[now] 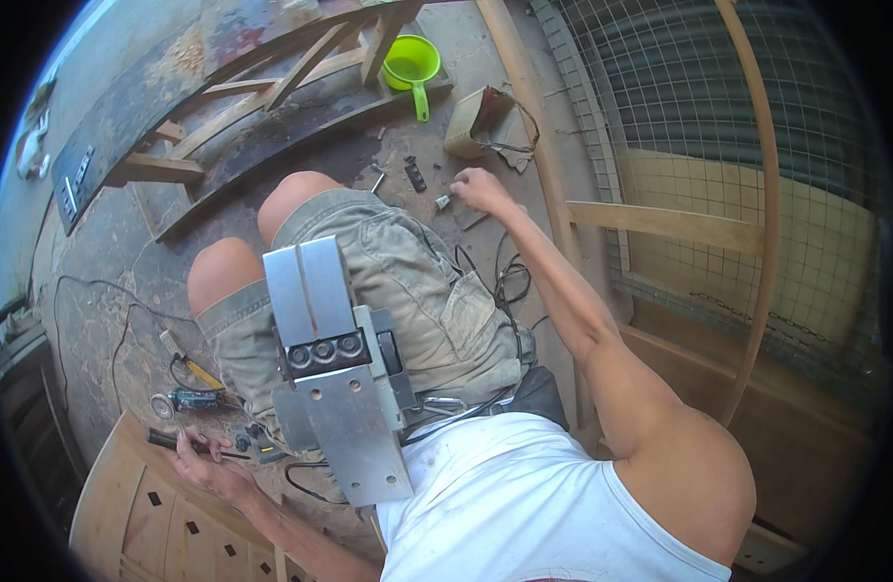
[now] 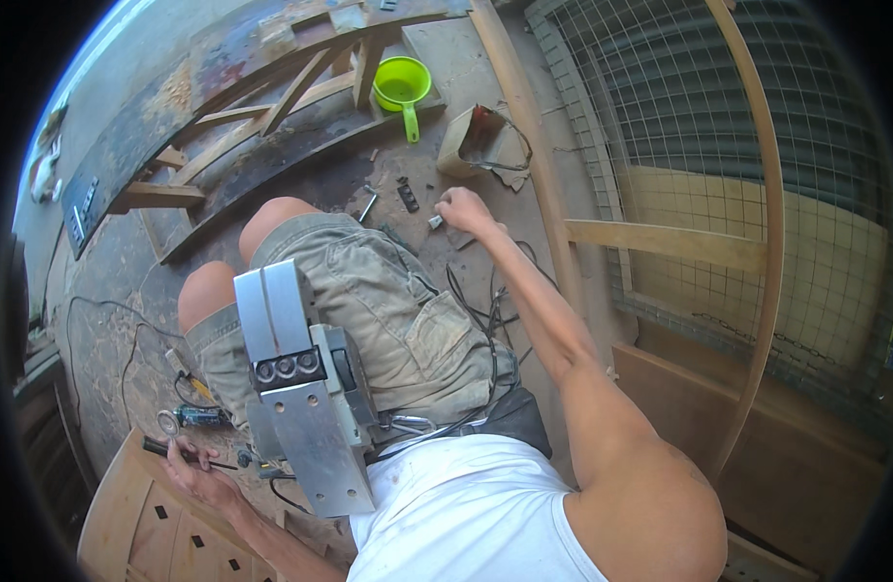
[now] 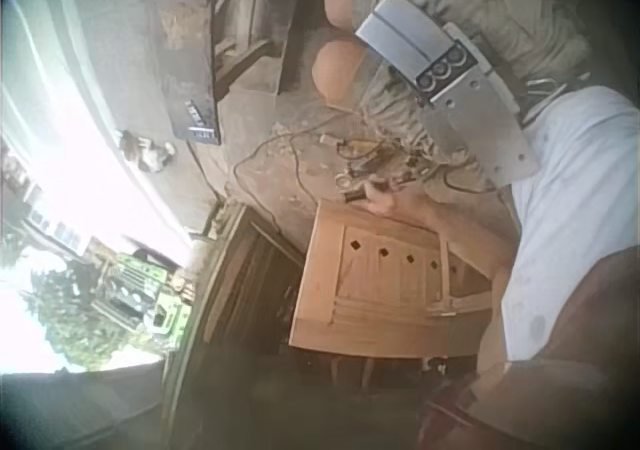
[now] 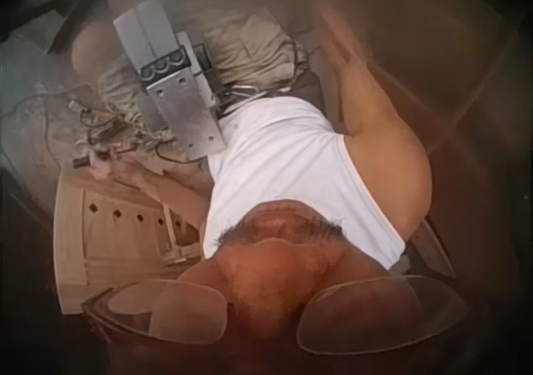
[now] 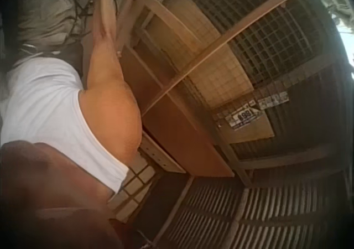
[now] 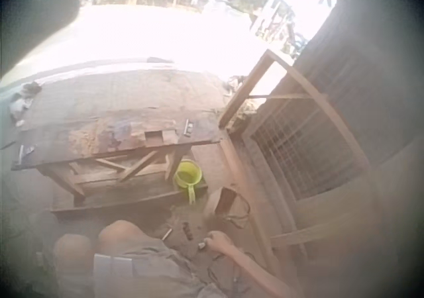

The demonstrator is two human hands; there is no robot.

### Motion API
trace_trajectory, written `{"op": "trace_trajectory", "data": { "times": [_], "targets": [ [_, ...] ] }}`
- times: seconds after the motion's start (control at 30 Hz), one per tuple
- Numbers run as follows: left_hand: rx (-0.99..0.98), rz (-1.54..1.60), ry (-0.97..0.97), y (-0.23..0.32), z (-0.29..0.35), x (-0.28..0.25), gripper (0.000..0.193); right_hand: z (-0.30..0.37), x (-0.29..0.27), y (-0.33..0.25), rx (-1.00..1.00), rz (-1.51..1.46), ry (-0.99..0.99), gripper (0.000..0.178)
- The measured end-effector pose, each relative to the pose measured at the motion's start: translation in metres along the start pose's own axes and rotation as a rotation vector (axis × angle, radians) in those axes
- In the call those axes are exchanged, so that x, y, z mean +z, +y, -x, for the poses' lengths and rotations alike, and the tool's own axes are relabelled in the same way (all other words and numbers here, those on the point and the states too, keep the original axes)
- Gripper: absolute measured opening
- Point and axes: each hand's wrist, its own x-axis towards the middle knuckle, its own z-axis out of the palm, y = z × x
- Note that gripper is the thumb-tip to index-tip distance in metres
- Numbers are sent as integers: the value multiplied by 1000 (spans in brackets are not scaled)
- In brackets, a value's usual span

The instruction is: Adjust and maintain a hand planer while seated in a workshop.

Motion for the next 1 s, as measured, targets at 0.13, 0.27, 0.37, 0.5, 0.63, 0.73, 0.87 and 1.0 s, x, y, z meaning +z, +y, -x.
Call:
{"op": "trace_trajectory", "data": {
  "times": [0.13,0.27,0.37,0.5,0.63,0.73,0.87,1.0],
  "targets": [
    [-60,-136,-146,-24,0,-32,29,-4,82,74,226,196,-433,33],
    [189,-725,-167,-8,29,-4,36,10,144,94,208,224,-411,28],
    [283,-881,-222,-6,30,-8,36,-11,168,70,43,356,-221,31],
    [254,-742,-47,24,41,-22,38,-26,199,3,-21,268,-39,47],
    [345,-409,-13,52,36,14,44,-64,198,49,99,380,-168,50],
    [435,-251,-38,91,54,43,51,-68,187,58,-71,417,-329,50],
    [490,-136,-129,101,89,44,56,-38,159,16,-219,182,-390,49],
    [496,73,-346,82,109,60,54,5,77,5,-244,-11,-333,48]
  ]
}}
